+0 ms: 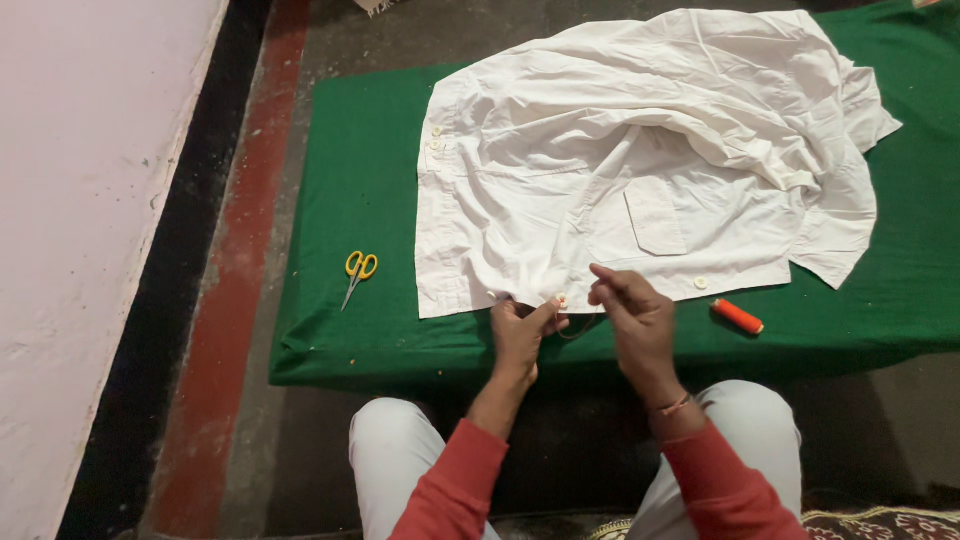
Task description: The person sits on the floor with a white shirt laid on a green mat and sews a button onto the shirt's front placket using a needle and thread, pushing the needle through the fabric and button repeatedly. They then pick up scissors, cut the thread, and smooth the shirt flat with both hands.
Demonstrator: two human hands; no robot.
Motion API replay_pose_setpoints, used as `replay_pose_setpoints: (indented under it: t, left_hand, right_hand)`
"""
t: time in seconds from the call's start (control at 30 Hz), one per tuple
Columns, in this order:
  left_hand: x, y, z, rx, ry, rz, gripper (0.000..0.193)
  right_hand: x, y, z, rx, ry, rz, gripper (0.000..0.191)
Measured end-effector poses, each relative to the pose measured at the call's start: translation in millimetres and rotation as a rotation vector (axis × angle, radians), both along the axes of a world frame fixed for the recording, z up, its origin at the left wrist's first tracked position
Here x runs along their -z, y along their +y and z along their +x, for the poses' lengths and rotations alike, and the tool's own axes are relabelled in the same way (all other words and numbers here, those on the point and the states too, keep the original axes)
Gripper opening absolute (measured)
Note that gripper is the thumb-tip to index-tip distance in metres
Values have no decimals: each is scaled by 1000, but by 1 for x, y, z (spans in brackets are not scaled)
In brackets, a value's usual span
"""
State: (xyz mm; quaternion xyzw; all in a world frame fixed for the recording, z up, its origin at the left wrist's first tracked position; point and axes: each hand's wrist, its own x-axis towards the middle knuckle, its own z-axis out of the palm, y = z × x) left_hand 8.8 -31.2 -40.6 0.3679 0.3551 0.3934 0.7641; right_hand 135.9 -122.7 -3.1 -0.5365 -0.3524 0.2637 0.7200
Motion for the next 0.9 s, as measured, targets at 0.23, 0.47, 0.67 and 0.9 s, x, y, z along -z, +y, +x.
replay_pose_setpoints:
  t: [0.23, 0.47, 0.67, 0.9]
  left_hand:
    - [-8, -2, -2, 36, 29, -40, 31]
    - [-16, -4, -4, 56, 23, -36, 30]
    - [-19, -6, -4, 52, 15, -30, 30]
    - [-14, -6, -4, 42, 15, -35, 28]
  right_hand:
    - [22, 2, -4, 79, 13, -105, 14]
    - [32, 0, -3, 71, -54, -105, 9]
    - [32, 2, -3, 62, -51, -128, 8]
    - [27, 0, -5, 42, -99, -172, 7]
